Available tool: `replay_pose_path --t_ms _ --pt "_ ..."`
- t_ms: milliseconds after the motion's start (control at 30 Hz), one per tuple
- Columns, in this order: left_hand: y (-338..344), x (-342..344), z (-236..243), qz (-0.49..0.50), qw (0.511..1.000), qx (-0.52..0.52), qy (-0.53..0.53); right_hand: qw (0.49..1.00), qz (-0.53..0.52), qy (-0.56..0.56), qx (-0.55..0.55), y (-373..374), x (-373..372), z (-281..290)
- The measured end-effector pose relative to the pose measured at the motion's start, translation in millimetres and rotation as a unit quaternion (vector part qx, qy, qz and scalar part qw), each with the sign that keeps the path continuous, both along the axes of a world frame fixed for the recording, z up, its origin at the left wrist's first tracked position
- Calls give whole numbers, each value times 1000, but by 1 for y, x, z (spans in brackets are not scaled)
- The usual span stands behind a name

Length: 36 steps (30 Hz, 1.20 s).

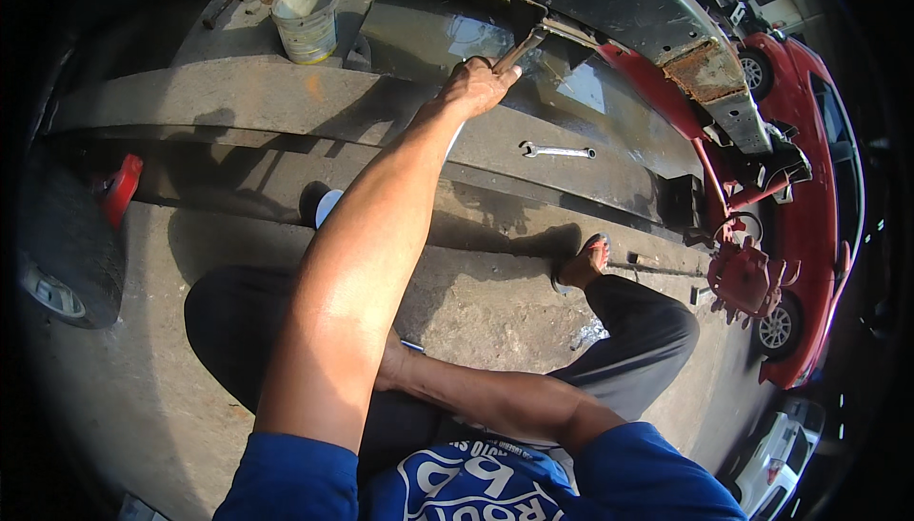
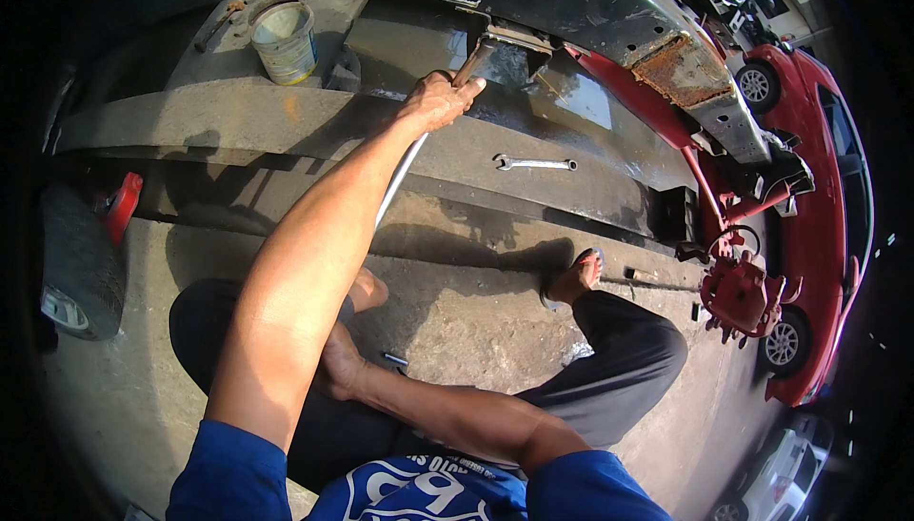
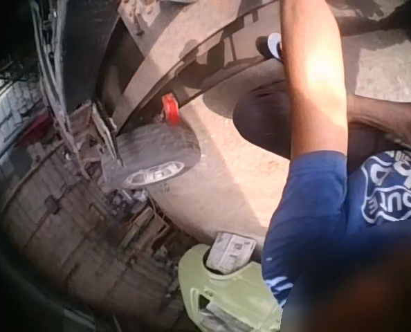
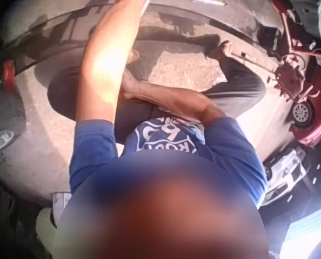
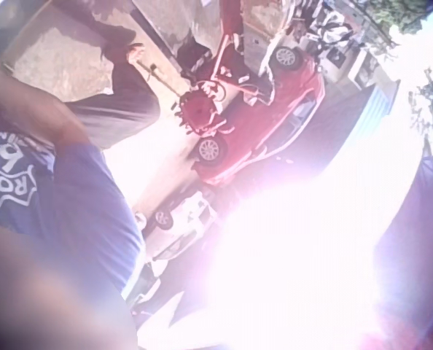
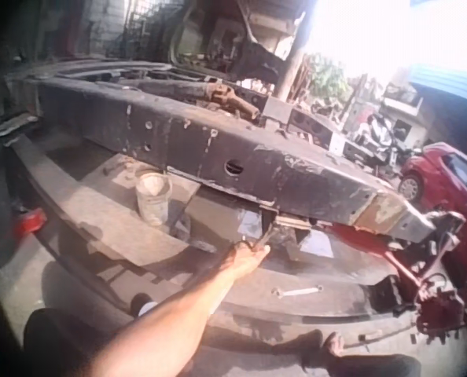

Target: The person sits on the ground and uses a wrench and socket to tighten bolts on a red vehicle frame. They adjust the tool and reposition their hands to reach different bolt locations along the frame.

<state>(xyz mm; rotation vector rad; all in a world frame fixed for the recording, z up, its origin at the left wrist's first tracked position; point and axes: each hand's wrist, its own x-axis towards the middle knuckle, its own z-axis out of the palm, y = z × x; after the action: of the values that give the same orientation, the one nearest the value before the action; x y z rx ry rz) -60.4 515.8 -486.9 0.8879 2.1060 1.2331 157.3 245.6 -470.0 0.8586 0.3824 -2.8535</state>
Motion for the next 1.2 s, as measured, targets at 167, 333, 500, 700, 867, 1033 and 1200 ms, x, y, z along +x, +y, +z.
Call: replay_pose_path --t_ms 167,333,500,700,867,1033,1200 --pt "5 14 -13 21 991 72 -113 969 158 -143 126 81 83 -19" --pt "4 45 -45 116 987 99 -51 806 203 -279 480 153 149 1" --pt "17 69 -55 185 973 124 -63 651 310 -338 605 218 190 20" --pt "23 73 -9 180 975 125 39 531 298 -335 719 293 201 37" --pt "13 69 12 148 983 106 25 481 314 -332 748 332 195 38" --pt "21 70 9 170 977 125 41 479 326 -337 742 371 198 23" --pt "29 75 8 177 970 158 54 356 317 -318 820 427 186 11"
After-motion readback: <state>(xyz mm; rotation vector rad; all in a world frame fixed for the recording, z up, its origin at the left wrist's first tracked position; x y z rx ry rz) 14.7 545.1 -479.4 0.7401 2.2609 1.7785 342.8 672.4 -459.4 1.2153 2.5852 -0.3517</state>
